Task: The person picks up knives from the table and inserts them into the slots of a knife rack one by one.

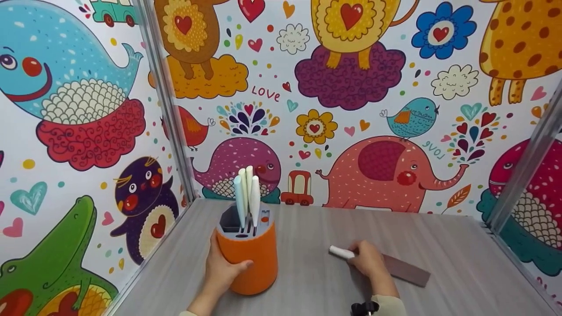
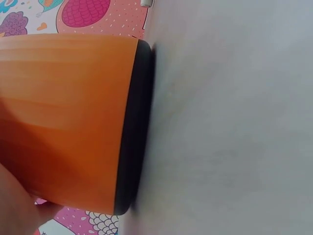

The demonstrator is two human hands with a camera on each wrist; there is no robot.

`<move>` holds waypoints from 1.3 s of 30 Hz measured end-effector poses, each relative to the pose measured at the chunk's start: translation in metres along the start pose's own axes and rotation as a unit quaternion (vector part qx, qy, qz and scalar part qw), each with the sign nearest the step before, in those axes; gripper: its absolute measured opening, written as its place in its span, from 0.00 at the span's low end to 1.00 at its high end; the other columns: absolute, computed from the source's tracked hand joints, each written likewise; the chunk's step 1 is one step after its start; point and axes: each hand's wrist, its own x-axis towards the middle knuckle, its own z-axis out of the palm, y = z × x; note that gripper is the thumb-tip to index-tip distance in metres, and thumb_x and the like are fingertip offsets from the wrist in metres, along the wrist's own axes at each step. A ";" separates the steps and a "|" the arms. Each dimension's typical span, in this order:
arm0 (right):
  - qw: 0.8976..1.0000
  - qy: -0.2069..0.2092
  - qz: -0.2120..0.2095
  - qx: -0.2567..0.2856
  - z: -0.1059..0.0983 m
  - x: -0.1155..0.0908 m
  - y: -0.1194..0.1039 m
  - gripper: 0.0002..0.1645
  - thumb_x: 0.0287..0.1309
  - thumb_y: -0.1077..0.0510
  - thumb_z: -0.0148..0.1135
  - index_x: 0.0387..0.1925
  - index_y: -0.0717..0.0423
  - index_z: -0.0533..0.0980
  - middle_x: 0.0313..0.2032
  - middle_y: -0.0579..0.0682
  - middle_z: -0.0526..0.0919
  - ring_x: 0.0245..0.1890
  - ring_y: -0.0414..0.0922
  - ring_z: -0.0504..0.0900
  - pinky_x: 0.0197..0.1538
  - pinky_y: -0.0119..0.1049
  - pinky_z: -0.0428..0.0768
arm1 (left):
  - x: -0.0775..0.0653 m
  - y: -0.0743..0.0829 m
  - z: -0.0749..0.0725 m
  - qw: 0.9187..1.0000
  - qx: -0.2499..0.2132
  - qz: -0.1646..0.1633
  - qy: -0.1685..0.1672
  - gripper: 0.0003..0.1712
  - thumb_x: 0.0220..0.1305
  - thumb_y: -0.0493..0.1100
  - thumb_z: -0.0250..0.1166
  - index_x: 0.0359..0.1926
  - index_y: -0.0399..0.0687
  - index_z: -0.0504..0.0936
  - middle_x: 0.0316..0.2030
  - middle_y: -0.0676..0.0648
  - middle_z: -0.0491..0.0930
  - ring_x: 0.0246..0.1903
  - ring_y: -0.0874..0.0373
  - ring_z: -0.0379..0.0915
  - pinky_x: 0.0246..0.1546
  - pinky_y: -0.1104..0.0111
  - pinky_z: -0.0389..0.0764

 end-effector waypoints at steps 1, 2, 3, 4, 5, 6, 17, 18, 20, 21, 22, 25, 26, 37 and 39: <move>1.000 -0.001 -0.005 0.004 0.001 0.000 -0.001 0.13 0.44 0.63 0.76 0.35 0.54 0.83 0.34 0.48 0.84 0.35 0.44 0.79 0.42 0.47 0.80 | 0.000 0.000 0.000 1.000 -0.002 0.000 0.000 0.78 0.28 0.67 0.83 0.76 0.65 0.43 0.71 0.48 0.63 0.64 0.48 0.67 0.70 0.46 0.63; 1.000 -0.002 -0.009 0.007 0.001 -0.001 -0.003 0.13 0.44 0.63 0.76 0.35 0.54 0.83 0.33 0.48 0.84 0.34 0.43 0.78 0.41 0.46 0.79 | 0.000 0.000 0.000 1.000 -0.003 -0.001 0.000 0.78 0.28 0.67 0.83 0.76 0.65 0.43 0.71 0.48 0.63 0.64 0.48 0.67 0.70 0.46 0.64; 1.000 -0.002 -0.011 0.012 0.001 -0.001 -0.005 0.13 0.44 0.63 0.77 0.35 0.54 0.83 0.33 0.47 0.83 0.34 0.43 0.78 0.41 0.45 0.79 | 0.000 0.000 0.000 1.000 -0.003 -0.001 -0.001 0.78 0.28 0.67 0.83 0.76 0.65 0.42 0.71 0.48 0.62 0.65 0.48 0.67 0.70 0.46 0.64; 1.000 -0.002 -0.013 0.018 0.001 -0.002 -0.007 0.13 0.44 0.63 0.77 0.34 0.54 0.83 0.32 0.47 0.83 0.33 0.42 0.78 0.40 0.44 0.79 | 0.000 0.000 0.000 1.000 -0.004 0.000 0.000 0.78 0.29 0.66 0.83 0.76 0.65 0.43 0.71 0.48 0.63 0.64 0.48 0.67 0.70 0.46 0.64; 1.000 -0.004 -0.016 0.023 0.001 -0.002 -0.009 0.13 0.44 0.63 0.77 0.34 0.54 0.83 0.32 0.47 0.83 0.33 0.42 0.77 0.40 0.43 0.79 | 0.000 0.000 0.001 1.000 -0.004 0.002 0.000 0.78 0.29 0.66 0.83 0.76 0.66 0.43 0.71 0.49 0.63 0.64 0.48 0.67 0.70 0.46 0.64; 0.999 -0.003 -0.020 0.026 0.001 -0.002 -0.012 0.13 0.45 0.64 0.77 0.34 0.54 0.83 0.32 0.47 0.83 0.32 0.42 0.77 0.39 0.43 0.79 | 0.000 -0.001 0.001 1.000 -0.005 0.006 0.003 0.77 0.29 0.65 0.83 0.76 0.65 0.43 0.71 0.48 0.63 0.64 0.49 0.67 0.70 0.46 0.65; 0.992 0.035 -0.073 0.094 -0.030 -0.005 -0.042 0.14 0.50 0.64 0.75 0.38 0.56 0.79 0.34 0.48 0.81 0.34 0.42 0.76 0.40 0.40 0.79 | 0.000 -0.004 0.002 0.999 -0.017 0.026 0.014 0.75 0.32 0.61 0.84 0.76 0.65 0.44 0.69 0.49 0.65 0.62 0.51 0.68 0.69 0.47 0.66; 0.991 0.041 -0.076 0.102 -0.034 -0.006 -0.045 0.15 0.50 0.63 0.75 0.39 0.55 0.79 0.34 0.48 0.80 0.35 0.43 0.76 0.41 0.40 0.79 | 0.000 -0.004 0.002 0.999 -0.018 0.025 0.013 0.75 0.32 0.61 0.84 0.76 0.65 0.44 0.69 0.49 0.65 0.62 0.50 0.68 0.69 0.46 0.66; 0.988 0.055 -0.082 0.120 -0.043 -0.008 -0.050 0.16 0.50 0.63 0.75 0.39 0.54 0.78 0.35 0.49 0.80 0.36 0.43 0.76 0.42 0.39 0.79 | 0.000 -0.005 0.003 0.999 -0.018 0.024 0.012 0.76 0.31 0.61 0.85 0.76 0.65 0.44 0.69 0.49 0.65 0.62 0.50 0.68 0.70 0.46 0.65; 0.986 0.063 -0.087 0.127 -0.048 -0.009 -0.052 0.16 0.50 0.63 0.75 0.40 0.54 0.78 0.36 0.49 0.80 0.36 0.44 0.76 0.42 0.38 0.79 | 0.001 -0.005 0.003 1.000 -0.017 0.023 0.012 0.76 0.30 0.61 0.85 0.76 0.65 0.44 0.69 0.49 0.65 0.62 0.50 0.68 0.70 0.47 0.65; 0.984 0.069 -0.089 0.135 -0.052 -0.010 -0.054 0.17 0.50 0.63 0.75 0.41 0.54 0.78 0.37 0.49 0.80 0.37 0.44 0.76 0.43 0.38 0.79 | 0.001 -0.005 0.003 1.000 -0.017 0.022 0.011 0.77 0.30 0.61 0.85 0.76 0.65 0.44 0.69 0.49 0.65 0.62 0.50 0.68 0.70 0.47 0.65; 0.980 0.081 -0.089 0.161 -0.066 -0.015 -0.060 0.19 0.51 0.62 0.75 0.44 0.55 0.77 0.40 0.51 0.81 0.39 0.45 0.78 0.45 0.38 0.82 | 0.001 -0.004 0.002 1.000 -0.019 0.019 0.007 0.76 0.30 0.62 0.84 0.76 0.66 0.44 0.70 0.49 0.64 0.62 0.50 0.68 0.70 0.47 0.65; 0.978 0.084 -0.089 0.166 -0.071 -0.017 -0.062 0.19 0.52 0.61 0.74 0.45 0.55 0.77 0.41 0.52 0.82 0.39 0.46 0.79 0.46 0.39 0.83 | 0.001 -0.004 0.002 1.000 -0.019 0.017 0.005 0.76 0.31 0.63 0.84 0.76 0.66 0.44 0.70 0.49 0.64 0.63 0.50 0.68 0.70 0.46 0.65; 0.957 0.083 -0.114 0.253 -0.109 -0.043 -0.086 0.20 0.56 0.58 0.71 0.49 0.56 0.75 0.42 0.54 0.82 0.41 0.46 0.82 0.47 0.31 0.83 | 0.001 -0.001 -0.001 0.999 -0.023 0.029 -0.005 0.76 0.32 0.63 0.83 0.76 0.65 0.44 0.70 0.50 0.64 0.62 0.50 0.68 0.70 0.47 0.66; 0.949 0.075 -0.128 0.279 -0.111 -0.047 -0.092 0.20 0.56 0.59 0.71 0.49 0.57 0.75 0.42 0.55 0.83 0.40 0.45 0.83 0.46 0.27 0.82 | -0.001 0.001 -0.003 0.999 -0.017 0.041 -0.006 0.75 0.34 0.62 0.83 0.77 0.61 0.44 0.70 0.48 0.64 0.62 0.50 0.68 0.69 0.46 0.66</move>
